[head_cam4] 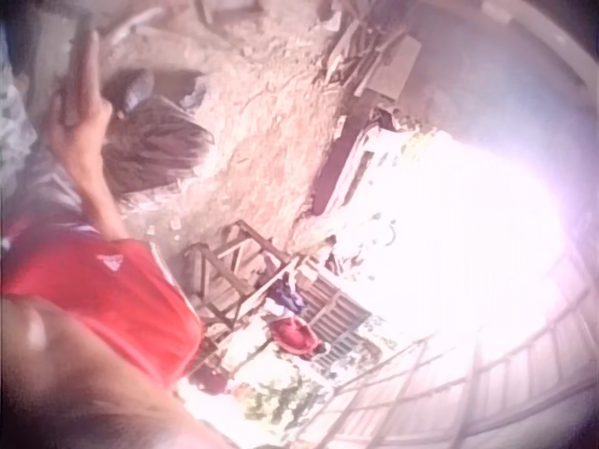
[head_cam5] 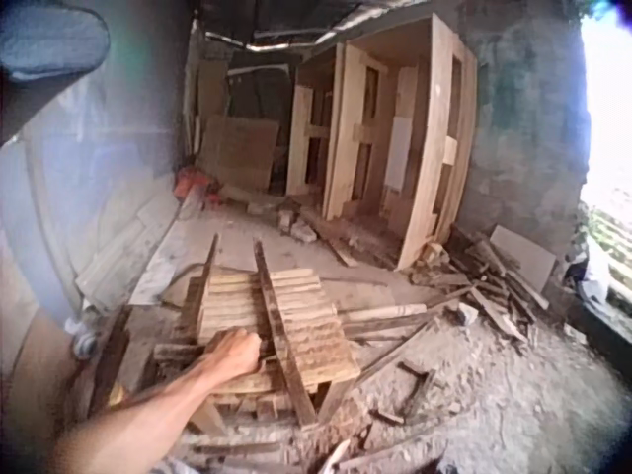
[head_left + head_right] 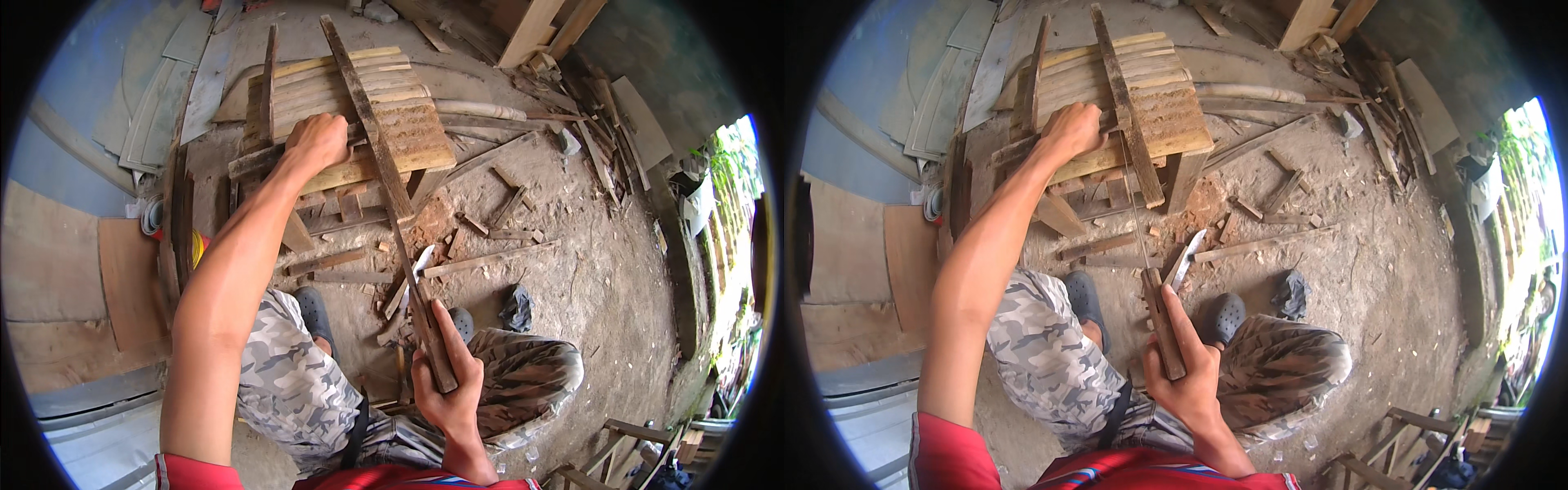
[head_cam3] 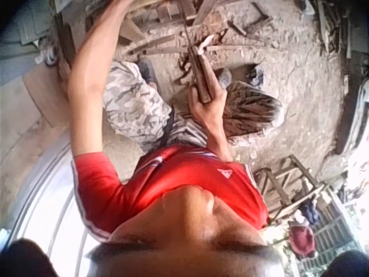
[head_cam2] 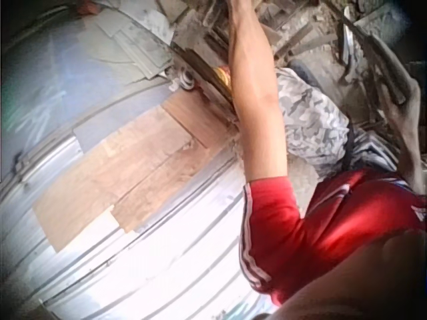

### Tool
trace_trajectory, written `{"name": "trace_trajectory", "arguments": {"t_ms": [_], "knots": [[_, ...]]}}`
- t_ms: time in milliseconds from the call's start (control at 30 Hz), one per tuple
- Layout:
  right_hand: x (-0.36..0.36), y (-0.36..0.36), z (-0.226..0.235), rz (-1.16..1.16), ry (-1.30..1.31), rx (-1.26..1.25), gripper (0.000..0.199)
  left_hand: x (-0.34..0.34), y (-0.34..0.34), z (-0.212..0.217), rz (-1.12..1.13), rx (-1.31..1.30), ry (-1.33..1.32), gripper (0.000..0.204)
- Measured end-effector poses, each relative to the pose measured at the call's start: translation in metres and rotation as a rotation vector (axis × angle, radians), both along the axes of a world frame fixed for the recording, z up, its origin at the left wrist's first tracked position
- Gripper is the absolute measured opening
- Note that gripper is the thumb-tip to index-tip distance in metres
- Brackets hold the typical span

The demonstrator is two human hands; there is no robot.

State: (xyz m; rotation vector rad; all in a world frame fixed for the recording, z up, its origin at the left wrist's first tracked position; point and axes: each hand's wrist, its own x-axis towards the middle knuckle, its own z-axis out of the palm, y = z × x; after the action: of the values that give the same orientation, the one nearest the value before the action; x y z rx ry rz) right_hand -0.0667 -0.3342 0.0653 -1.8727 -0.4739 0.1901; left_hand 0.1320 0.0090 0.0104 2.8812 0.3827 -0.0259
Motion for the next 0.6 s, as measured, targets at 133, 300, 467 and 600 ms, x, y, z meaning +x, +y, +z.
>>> {"name": "trace_trajectory", "arguments": {"t_ms": [133, 300, 467, 600], "knots": [[0.028, 0.011, 0.011, 0.012, -0.079, 0.035, 0.062, -0.002, 0.012, -0.008, -0.026, 0.087, -0.091, 0.018], [0.092, 0.078, -0.021, -0.022, 0.012, 0.08, 0.062, -0.007, -0.01, 0.012, 0.017, 0.137, -0.011, 0.029], [0.07, 0.062, -0.033, 0.025, -0.048, 0.154, 0.064, -0.002, 0.009, 0.003, 0.048, 0.119, -0.052, 0.018], [0.007, -0.006, -0.007, 0.04, 0.055, 0.068, 0.068, -0.003, -0.023, 0.023, 0.097, 0.086, 0.044, 0.021]]}}
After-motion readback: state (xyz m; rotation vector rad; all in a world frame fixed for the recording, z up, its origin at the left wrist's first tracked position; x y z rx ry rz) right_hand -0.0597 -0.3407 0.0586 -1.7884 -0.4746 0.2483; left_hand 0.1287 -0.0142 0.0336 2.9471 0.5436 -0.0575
